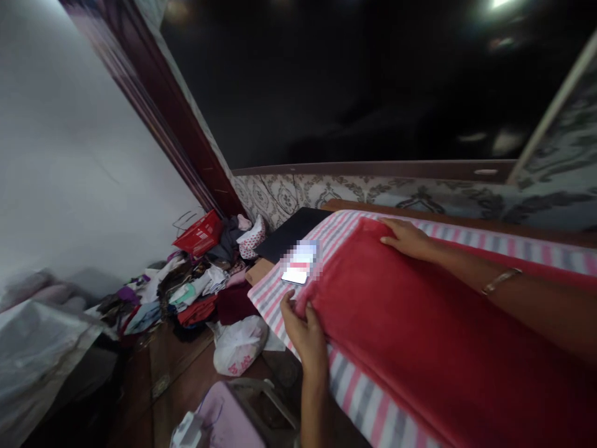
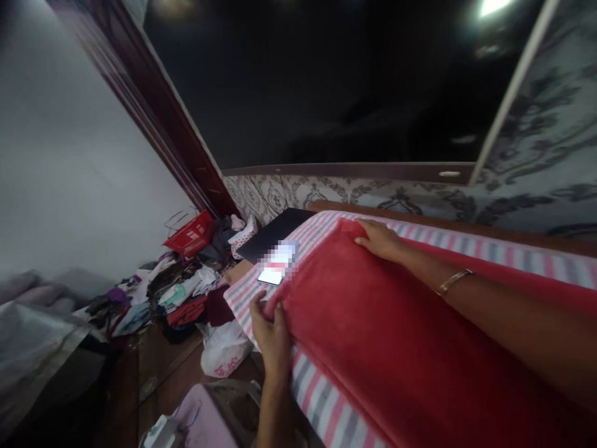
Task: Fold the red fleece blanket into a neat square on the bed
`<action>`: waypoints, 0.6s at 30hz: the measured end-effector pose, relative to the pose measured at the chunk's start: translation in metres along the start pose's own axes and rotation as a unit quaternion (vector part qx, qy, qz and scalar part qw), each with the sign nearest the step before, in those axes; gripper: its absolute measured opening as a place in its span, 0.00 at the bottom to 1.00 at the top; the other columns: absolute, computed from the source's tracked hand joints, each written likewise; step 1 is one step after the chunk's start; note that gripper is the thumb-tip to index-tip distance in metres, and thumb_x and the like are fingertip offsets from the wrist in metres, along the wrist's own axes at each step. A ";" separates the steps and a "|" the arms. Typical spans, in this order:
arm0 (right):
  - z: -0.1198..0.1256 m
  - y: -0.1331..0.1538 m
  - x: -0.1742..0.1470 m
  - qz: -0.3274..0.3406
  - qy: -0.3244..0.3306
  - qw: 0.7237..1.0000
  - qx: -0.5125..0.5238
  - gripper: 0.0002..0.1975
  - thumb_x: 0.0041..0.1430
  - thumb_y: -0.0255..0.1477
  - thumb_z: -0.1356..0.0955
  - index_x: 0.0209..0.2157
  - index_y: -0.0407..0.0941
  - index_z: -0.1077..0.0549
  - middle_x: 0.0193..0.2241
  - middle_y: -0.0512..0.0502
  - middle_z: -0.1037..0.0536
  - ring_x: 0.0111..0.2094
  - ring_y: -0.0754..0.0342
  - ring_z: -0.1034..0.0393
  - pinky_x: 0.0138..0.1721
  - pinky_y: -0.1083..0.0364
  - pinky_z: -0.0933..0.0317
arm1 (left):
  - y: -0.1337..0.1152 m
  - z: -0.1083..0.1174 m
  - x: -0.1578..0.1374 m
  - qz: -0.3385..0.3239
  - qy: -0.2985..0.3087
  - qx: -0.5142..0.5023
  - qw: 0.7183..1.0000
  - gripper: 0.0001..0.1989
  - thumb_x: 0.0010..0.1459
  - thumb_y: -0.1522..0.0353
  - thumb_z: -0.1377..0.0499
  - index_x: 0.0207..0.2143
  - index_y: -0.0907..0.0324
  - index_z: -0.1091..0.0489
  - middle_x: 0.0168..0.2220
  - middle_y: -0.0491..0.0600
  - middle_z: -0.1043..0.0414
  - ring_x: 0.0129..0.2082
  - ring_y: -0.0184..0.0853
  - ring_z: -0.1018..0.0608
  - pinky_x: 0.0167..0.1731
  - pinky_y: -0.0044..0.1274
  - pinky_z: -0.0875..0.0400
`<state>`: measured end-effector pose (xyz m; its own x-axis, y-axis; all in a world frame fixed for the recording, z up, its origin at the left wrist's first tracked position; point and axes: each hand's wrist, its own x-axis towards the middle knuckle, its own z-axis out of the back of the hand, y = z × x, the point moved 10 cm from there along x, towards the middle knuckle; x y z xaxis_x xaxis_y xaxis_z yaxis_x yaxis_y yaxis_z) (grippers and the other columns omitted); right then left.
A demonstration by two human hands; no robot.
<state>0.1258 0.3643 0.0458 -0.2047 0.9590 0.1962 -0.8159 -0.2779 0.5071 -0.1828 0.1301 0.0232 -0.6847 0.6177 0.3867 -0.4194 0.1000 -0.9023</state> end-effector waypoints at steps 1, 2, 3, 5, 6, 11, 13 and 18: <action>0.008 -0.002 -0.022 0.017 -0.001 1.000 0.007 0.29 0.58 0.32 0.32 0.61 0.44 0.33 0.64 0.39 0.34 0.64 0.43 0.41 0.65 0.46 0.47 | -0.003 0.000 0.002 -0.006 0.002 0.004 1.000 0.20 0.55 0.63 0.43 0.50 0.57 0.34 0.46 0.52 0.29 0.47 0.40 0.26 0.49 0.31 0.34; 0.017 -0.004 -0.046 0.033 -0.002 0.999 0.018 0.29 0.57 0.33 0.32 0.61 0.46 0.32 0.64 0.40 0.34 0.65 0.42 0.42 0.66 0.43 0.49 | -0.006 0.000 0.003 -0.015 0.005 0.008 1.000 0.19 0.55 0.63 0.43 0.50 0.57 0.34 0.47 0.53 0.29 0.47 0.40 0.26 0.50 0.31 0.34; 0.026 -0.007 -0.074 0.045 -0.001 0.998 0.032 0.28 0.56 0.34 0.32 0.60 0.48 0.31 0.64 0.42 0.34 0.65 0.41 0.43 0.67 0.41 0.51 | -0.009 0.000 0.005 -0.024 0.007 0.012 1.000 0.19 0.55 0.62 0.43 0.49 0.57 0.34 0.48 0.53 0.29 0.48 0.41 0.26 0.50 0.31 0.34; 0.045 -0.016 -0.136 0.043 0.012 0.997 0.063 0.27 0.56 0.38 0.33 0.58 0.50 0.28 0.64 0.44 0.34 0.65 0.40 0.42 0.67 0.38 0.51 | -0.012 0.000 0.008 -0.036 0.013 0.020 0.999 0.19 0.54 0.62 0.42 0.48 0.57 0.34 0.46 0.52 0.29 0.47 0.40 0.26 0.49 0.31 0.34; 0.053 -0.021 -0.168 0.031 0.024 0.996 0.076 0.27 0.56 0.40 0.33 0.57 0.51 0.27 0.63 0.45 0.33 0.64 0.40 0.41 0.67 0.37 0.50 | -0.013 0.000 0.009 -0.037 0.017 0.024 0.999 0.19 0.54 0.62 0.42 0.48 0.57 0.33 0.44 0.50 0.29 0.45 0.39 0.26 0.48 0.31 0.34; 0.102 -0.052 -0.329 -0.079 -0.034 0.988 0.126 0.21 0.56 0.48 0.36 0.47 0.61 0.20 0.54 0.47 0.23 0.57 0.38 0.31 0.64 0.36 0.43 | -0.016 -0.003 0.016 -0.029 0.033 0.030 0.999 0.23 0.53 0.61 0.40 0.51 0.58 0.33 0.37 0.45 0.34 0.36 0.36 0.29 0.45 0.32 0.33; 0.127 -0.067 -0.393 -0.134 -0.114 0.976 0.128 0.18 0.54 0.49 0.36 0.45 0.70 0.21 0.51 0.54 0.22 0.54 0.38 0.28 0.62 0.36 0.40 | -0.024 -0.005 0.016 -0.036 0.040 0.038 0.998 0.22 0.53 0.62 0.40 0.50 0.60 0.33 0.37 0.46 0.35 0.37 0.38 0.29 0.46 0.34 0.33; 0.187 -0.088 -0.541 -0.228 -0.269 0.934 0.059 0.15 0.53 0.54 0.38 0.43 0.85 0.29 0.48 0.73 0.23 0.53 0.39 0.28 0.61 0.38 0.39 | -0.046 -0.006 0.016 -0.042 0.047 0.045 0.997 0.17 0.51 0.65 0.40 0.44 0.60 0.35 0.37 0.46 0.37 0.45 0.44 0.29 0.53 0.36 0.35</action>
<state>0.4094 -0.1411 0.0518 0.4775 0.8202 0.3149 -0.6803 0.1184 0.7233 -0.1707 0.1405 0.0696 -0.5878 0.6809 0.4369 -0.5279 0.0865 -0.8449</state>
